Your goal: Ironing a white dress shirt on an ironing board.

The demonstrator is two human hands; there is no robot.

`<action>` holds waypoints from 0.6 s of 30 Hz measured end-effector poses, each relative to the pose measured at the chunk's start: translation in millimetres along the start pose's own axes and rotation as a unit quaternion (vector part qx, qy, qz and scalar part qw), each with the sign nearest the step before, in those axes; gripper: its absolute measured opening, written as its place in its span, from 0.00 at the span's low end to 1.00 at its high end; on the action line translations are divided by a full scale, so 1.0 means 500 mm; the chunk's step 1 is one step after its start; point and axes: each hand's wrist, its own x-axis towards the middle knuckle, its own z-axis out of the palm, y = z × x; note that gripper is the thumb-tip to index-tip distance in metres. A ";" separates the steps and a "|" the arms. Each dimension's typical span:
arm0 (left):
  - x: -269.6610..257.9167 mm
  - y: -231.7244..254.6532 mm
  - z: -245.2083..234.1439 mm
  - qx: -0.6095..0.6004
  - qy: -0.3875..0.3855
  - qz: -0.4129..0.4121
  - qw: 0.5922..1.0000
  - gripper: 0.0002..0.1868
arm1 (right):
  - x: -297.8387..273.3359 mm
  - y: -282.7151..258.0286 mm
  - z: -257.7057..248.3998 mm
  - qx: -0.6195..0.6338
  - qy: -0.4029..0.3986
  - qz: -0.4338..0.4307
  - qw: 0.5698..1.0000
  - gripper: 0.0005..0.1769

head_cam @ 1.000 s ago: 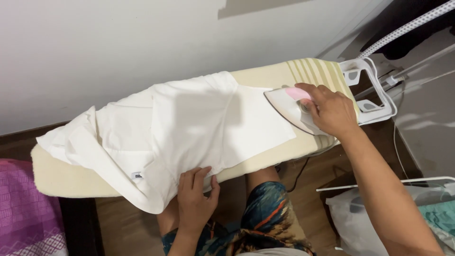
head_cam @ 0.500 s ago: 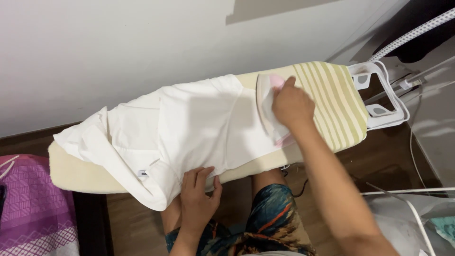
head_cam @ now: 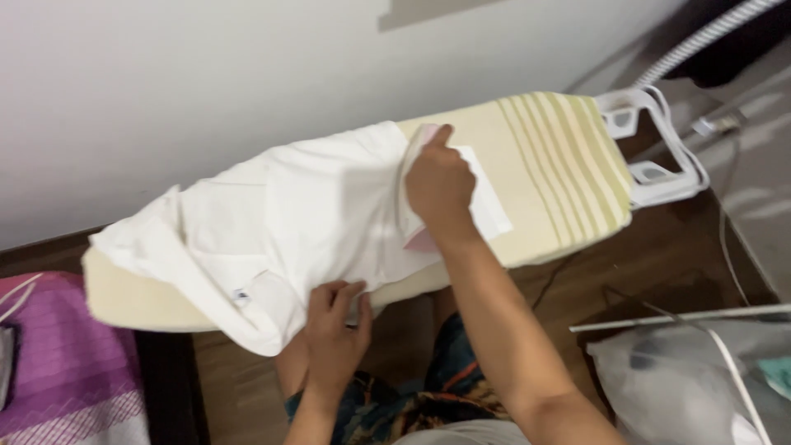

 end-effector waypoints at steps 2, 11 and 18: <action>-0.002 -0.003 0.007 0.004 -0.005 0.003 1.000 0.12 | -0.055 -0.010 -0.014 -0.004 -0.028 0.021 0.999 0.38; 0.018 0.008 -0.016 0.072 -0.056 0.053 0.994 0.13 | -0.143 0.064 -0.092 -0.182 -0.134 -0.047 0.973 0.43; 0.018 -0.002 -0.048 0.141 -0.114 0.088 0.979 0.19 | -0.080 0.238 -0.190 -0.262 -0.001 -0.203 0.944 0.29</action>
